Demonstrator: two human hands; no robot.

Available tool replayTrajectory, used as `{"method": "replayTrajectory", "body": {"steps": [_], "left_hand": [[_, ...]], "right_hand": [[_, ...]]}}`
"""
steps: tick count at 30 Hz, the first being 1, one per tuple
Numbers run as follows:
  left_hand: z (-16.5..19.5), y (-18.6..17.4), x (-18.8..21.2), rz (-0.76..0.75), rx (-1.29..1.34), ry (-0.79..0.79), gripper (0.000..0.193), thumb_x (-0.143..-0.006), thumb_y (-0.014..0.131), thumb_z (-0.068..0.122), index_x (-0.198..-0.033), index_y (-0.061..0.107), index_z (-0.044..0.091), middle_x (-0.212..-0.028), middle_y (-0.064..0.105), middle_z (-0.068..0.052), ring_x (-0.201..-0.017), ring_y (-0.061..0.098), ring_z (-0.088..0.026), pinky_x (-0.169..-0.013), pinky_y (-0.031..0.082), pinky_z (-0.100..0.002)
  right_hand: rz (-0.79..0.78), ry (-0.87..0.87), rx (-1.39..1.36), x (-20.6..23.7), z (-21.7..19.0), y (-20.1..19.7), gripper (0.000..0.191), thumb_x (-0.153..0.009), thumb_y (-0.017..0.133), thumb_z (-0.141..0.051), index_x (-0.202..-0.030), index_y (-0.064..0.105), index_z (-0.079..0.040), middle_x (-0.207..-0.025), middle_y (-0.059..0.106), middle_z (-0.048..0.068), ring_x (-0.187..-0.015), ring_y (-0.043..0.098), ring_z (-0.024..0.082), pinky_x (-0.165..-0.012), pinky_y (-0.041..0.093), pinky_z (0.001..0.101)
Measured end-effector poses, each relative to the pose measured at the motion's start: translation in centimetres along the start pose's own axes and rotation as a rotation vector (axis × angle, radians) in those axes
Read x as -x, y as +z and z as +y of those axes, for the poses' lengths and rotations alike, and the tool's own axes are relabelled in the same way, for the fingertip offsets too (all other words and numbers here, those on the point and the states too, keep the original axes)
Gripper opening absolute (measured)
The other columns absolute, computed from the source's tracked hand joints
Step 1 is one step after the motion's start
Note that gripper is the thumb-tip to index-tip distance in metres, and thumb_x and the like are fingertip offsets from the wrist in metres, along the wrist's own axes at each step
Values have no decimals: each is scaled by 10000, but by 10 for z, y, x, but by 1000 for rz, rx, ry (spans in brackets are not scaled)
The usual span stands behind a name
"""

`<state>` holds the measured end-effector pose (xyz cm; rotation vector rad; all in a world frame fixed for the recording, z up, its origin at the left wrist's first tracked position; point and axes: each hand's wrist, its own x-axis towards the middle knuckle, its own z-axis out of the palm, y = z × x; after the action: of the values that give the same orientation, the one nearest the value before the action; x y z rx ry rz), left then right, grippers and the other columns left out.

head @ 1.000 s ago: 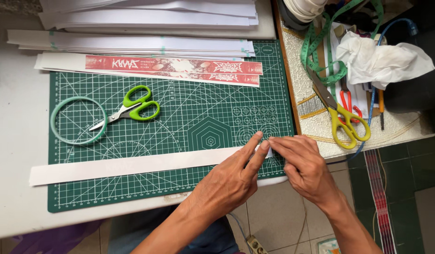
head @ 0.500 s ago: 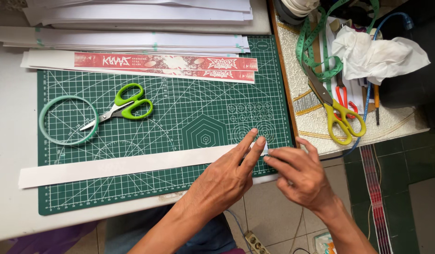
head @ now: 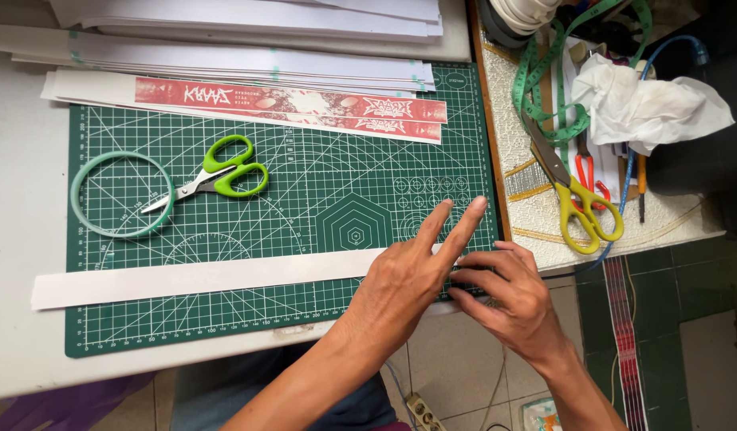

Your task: The person cuts small pieces of green tape with scissors and applies them to the ends of long white paper strips on a green cutting mat. The person repeats this process for multiple strips, aligning and pressing the tape onto each end.

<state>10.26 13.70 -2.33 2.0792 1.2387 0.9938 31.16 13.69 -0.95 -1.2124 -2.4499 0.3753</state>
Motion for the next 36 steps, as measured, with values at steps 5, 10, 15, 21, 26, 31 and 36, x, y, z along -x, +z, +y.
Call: {"method": "replayTrajectory", "body": {"steps": [5, 10, 15, 21, 26, 31, 36], "left_hand": [[-1, 0, 0, 12, 17, -3, 1089, -703, 710, -145, -1629, 210, 134, -1506, 480, -283, -841, 717, -320, -742, 602, -379], [-3, 3, -1, -17, 19, -23, 1063, -725, 698, -158, -1624, 218, 146, -1506, 481, -295, -805, 722, -311, -715, 610, -366], [-3, 5, -2, -15, 17, -19, 1059, -729, 687, -171, -1625, 219, 143, -1504, 483, -300, -807, 728, -290, -722, 611, -362], [-3, 6, -1, -9, -6, -11, 1051, -729, 686, -165, -1625, 219, 123, -1496, 492, -298, -816, 727, -290, -741, 614, -364], [-4, 9, -1, 2, -3, -6, 1032, -740, 688, -149, -1622, 228, 125, -1490, 488, -303, -838, 732, -293, -751, 618, -355], [-4, 11, 0, 17, 6, -6, 1022, -752, 696, -141, -1622, 232, 125, -1492, 490, -305, -857, 730, -293, -749, 616, -352], [-4, 11, 1, 14, -8, 1, 1052, -717, 678, -169, -1625, 229, 115, -1496, 483, -311, -868, 729, -282, -756, 618, -342]], "right_hand": [[-5, 80, 4, -8, -3, -1, 201, -764, 822, -123, -946, 751, -78, -1042, 745, 24, -943, 685, 186, -926, 461, 397], [0, 122, 11, -13, -4, -2, 185, -792, 796, -100, -969, 749, -69, -1040, 742, 33, -962, 697, 202, -886, 466, 367], [-43, 143, -16, -18, -3, -5, 183, -808, 783, -96, -984, 751, -61, -1019, 741, 47, -942, 698, 206, -870, 476, 372], [-63, 146, -16, -22, -2, -7, 186, -811, 773, -95, -985, 737, -40, -1010, 738, 61, -937, 705, 226, -878, 481, 388], [-60, 121, -5, -26, -2, -9, 182, -808, 770, -95, -969, 724, -25, -999, 731, 73, -941, 701, 245, -879, 489, 393], [-76, 257, -37, -27, -6, -6, 235, -802, 783, -75, -1005, 691, -1, -935, 707, 83, -844, 695, 233, -792, 532, 368], [0, 130, 66, -20, -4, 1, 235, -801, 785, -47, -1014, 693, -12, -951, 718, 82, -867, 700, 247, -802, 531, 394]]}}
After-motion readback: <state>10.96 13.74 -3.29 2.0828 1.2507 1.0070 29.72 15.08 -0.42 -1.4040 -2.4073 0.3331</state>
